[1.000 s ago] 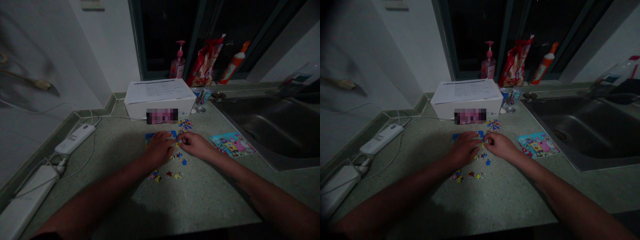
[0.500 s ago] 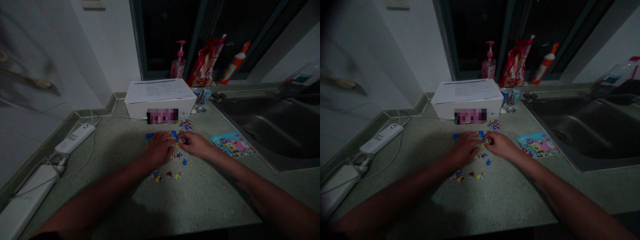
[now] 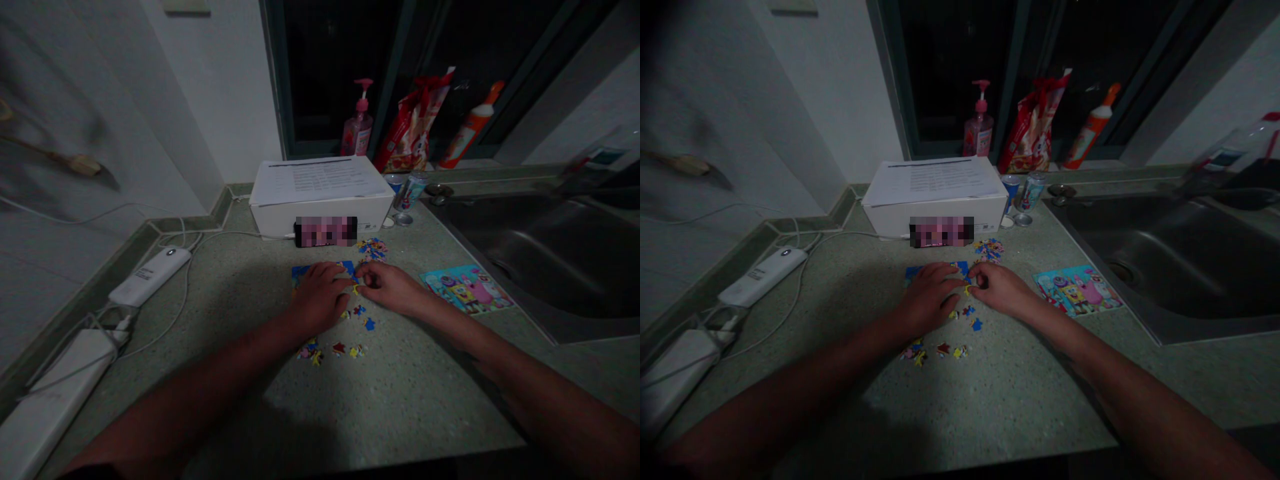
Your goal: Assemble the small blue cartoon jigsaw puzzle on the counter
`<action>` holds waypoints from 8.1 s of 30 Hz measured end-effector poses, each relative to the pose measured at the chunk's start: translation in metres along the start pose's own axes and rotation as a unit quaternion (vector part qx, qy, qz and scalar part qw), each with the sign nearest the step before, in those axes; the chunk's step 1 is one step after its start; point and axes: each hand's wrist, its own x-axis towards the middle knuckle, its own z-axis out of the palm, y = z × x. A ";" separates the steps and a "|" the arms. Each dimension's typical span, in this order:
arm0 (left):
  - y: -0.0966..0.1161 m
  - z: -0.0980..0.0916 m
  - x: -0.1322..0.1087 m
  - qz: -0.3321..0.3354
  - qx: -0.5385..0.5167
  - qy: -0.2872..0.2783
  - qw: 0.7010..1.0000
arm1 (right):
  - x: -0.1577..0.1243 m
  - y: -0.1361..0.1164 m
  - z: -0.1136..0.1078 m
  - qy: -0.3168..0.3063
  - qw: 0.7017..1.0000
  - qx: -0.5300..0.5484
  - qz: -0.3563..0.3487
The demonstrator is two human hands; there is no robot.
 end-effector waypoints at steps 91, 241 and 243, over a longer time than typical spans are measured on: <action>0.003 -0.001 0.001 0.019 0.029 0.003 0.999 | -0.007 -0.006 0.004 0.044 0.996 -0.066 -0.029; 0.008 -0.037 -0.067 0.080 -0.061 0.098 0.990 | -0.047 -0.044 0.022 -0.055 0.990 -0.059 -0.111; 0.009 -0.037 -0.067 0.083 -0.058 0.097 0.990 | -0.046 -0.043 0.021 -0.034 0.991 -0.065 -0.114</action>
